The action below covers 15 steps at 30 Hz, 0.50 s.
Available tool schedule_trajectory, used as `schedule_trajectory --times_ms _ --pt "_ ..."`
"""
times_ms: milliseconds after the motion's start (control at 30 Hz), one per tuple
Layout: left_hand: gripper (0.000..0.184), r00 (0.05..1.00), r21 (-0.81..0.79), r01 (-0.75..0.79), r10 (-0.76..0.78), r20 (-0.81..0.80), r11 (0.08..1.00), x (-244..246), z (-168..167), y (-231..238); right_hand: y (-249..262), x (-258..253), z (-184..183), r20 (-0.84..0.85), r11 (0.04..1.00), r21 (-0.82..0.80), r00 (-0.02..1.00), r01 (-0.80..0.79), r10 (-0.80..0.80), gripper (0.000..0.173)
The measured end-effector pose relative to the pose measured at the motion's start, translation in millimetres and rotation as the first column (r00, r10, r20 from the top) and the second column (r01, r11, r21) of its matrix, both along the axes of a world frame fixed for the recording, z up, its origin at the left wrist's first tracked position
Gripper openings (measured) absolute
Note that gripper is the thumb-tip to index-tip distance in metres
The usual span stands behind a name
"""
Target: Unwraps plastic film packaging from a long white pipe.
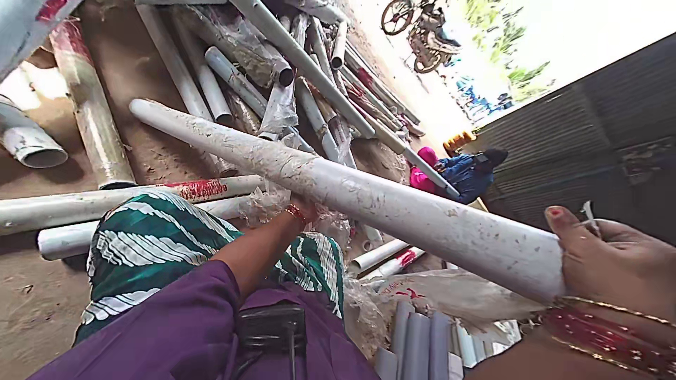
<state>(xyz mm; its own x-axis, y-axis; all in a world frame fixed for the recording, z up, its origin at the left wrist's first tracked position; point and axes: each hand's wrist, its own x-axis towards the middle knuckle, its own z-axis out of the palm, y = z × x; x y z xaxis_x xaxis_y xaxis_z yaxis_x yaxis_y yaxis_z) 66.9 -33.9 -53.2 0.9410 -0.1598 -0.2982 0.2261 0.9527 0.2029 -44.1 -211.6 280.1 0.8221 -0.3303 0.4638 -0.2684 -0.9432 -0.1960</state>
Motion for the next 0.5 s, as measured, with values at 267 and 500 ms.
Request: schedule_trajectory --times_ms 267,500 --pt "0.063 0.974 -0.064 -0.074 0.058 -0.221 0.995 -6 7 -17 -18 -10 -29 0.026 0.957 0.288 0.999 -0.046 0.040 0.026" --pt "0.062 0.920 0.231 0.035 0.059 -0.388 0.972 -23 -2 -27 -51 -16 -72 -0.115 0.803 0.584 0.991 0.118 -0.063 0.013"
